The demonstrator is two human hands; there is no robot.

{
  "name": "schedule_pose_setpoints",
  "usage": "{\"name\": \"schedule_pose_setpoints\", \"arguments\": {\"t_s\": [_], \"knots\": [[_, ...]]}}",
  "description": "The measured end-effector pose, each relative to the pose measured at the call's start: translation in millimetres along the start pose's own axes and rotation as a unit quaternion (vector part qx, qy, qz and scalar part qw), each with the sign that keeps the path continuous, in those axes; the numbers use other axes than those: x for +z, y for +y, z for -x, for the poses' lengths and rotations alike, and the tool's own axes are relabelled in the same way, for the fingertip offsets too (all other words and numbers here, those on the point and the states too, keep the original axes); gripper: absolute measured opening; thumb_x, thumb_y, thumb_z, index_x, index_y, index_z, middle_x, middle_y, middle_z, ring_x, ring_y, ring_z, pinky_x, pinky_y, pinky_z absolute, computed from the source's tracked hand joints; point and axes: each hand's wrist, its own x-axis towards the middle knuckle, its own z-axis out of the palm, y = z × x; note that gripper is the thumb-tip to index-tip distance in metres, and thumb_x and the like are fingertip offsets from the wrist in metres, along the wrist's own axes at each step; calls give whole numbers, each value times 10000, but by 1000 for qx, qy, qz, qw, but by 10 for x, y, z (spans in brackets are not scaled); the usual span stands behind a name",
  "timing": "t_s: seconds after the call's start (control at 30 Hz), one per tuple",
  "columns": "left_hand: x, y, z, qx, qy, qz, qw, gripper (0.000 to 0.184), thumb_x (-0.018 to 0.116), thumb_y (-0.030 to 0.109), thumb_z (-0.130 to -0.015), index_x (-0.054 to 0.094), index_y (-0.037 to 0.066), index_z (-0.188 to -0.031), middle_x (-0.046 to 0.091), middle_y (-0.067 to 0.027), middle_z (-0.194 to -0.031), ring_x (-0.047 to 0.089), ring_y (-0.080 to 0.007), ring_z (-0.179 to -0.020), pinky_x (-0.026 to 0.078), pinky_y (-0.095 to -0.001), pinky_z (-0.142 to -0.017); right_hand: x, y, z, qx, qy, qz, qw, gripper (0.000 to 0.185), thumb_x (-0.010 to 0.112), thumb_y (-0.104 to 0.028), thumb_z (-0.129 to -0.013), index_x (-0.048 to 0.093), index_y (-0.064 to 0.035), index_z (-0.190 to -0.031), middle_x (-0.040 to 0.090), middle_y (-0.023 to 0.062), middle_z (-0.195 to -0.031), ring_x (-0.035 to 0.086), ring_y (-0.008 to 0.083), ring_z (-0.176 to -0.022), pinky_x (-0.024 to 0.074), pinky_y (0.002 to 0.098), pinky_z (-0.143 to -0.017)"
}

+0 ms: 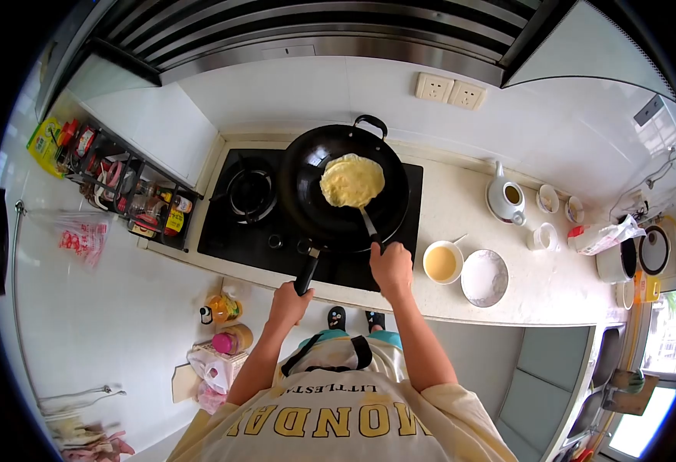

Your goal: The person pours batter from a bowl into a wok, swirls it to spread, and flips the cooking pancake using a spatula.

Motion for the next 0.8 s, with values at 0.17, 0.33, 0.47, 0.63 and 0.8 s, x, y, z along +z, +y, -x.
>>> {"name": "schedule_pose_setpoints", "arguments": {"t_s": [0.17, 0.33, 0.47, 0.63, 0.8], "knots": [[-96, 131, 116, -10, -27, 13, 999, 358, 670, 295, -851, 619, -44, -957, 673, -196, -772, 659, -313, -562, 516, -395, -483, 127, 216, -252, -50, 41, -59, 996, 398, 669, -354, -830, 674, 44, -837, 670, 237, -806, 656, 392, -791, 525, 427, -711], [-92, 120, 120, 9, -33, 33, 999, 359, 676, 282, -847, 603, -60, -924, 658, -187, -707, 645, -306, -520, 507, -389, -465, 154, 309, -378, -70, 35, -102, 992, 387, 695, -352, -816, 692, 34, -850, 671, 178, -689, 670, 325, -655, 525, 393, -647], [-42, 104, 115, -4, -55, 67, 996, 365, 691, 277, -838, 592, -70, -891, 632, -171, -640, 611, -279, -442, 475, -374, -398, 114, 364, -451, -82, 67, -107, 989, 376, 698, -350, -825, 702, 25, -854, 638, 108, -591, 611, 210, -496, 493, 331, -537], [-12, 142, 137, 9, -63, 95, 993, 348, 680, 258, -849, 561, -67, -823, 585, -134, -559, 573, -234, -395, 453, -352, -370, -256, 362, -203, -36, -26, -160, 986, 394, 721, -361, -808, 705, 32, -819, 614, 72, -536, 578, 149, -455, 474, 296, -497], [-36, 174, 166, 10, -75, 109, 991, 364, 674, 249, -853, 534, -68, -743, 554, -126, -507, 560, -229, -378, 444, -351, -368, -816, 251, -63, -33, -14, -125, 992, 357, 734, -320, -786, 713, 36, -770, 618, 85, -535, 567, 139, -448, 466, 295, -483]]}}
